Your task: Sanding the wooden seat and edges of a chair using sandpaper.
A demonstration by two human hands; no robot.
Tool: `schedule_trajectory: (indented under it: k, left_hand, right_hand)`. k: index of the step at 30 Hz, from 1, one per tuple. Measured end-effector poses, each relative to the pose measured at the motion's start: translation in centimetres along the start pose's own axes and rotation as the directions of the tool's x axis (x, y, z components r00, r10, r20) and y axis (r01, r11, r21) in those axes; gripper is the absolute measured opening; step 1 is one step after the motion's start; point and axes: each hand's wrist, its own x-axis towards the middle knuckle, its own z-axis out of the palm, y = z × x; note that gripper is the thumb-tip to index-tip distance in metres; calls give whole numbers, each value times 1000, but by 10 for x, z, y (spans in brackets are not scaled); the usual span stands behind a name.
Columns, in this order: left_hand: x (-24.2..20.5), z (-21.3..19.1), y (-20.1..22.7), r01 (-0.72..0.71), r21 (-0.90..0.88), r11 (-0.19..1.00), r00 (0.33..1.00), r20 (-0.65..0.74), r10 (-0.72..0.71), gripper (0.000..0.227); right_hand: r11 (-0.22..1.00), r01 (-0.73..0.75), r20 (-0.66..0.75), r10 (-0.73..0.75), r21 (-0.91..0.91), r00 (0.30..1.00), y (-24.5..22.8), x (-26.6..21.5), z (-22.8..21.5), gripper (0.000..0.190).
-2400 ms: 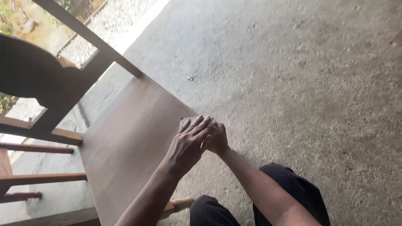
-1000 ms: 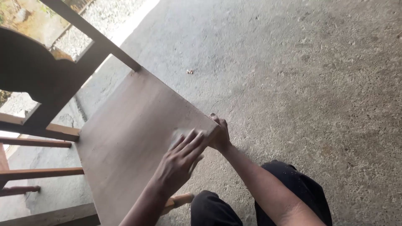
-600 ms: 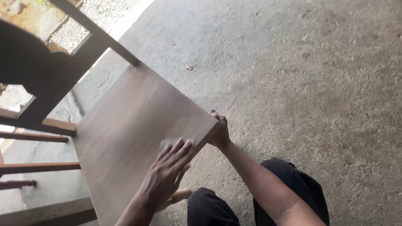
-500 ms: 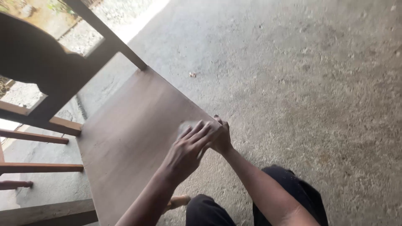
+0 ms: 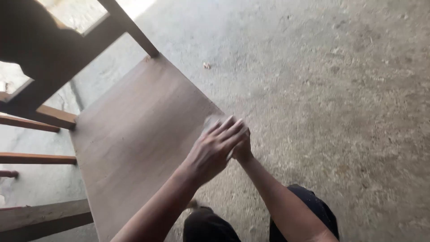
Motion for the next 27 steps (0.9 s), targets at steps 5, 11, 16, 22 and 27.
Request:
schedule_trajectory:
  k: [5,11,16,22,27]
  left_hand:
    - [69,-32,-43,276,-324,905,927,-162,-340,16]
    - [38,-133,3,193,-923,-334,60,351,-935,46]
    - [-14,-141,79,-100,-696,-711,106,703,-703,64]
    - [-43,-151,118,-218,-389,-895,-38,920,-391,69]
    - [-88,-160,62,572,-704,-420,273,646,-712,63]
  right_hand:
    - [807,-497,-242,576,319,781,-72,28,-14,37]
    - [855,-516,-277,509,51,815,-244,49,-17,34]
    - [467,-774,261,756,428,601,-351,38,38,75]
    - [349,-691,-84,918,633,387,-384,-6,123,76]
    - [610,-788,-423,738,84,526,-359,-3,167,45]
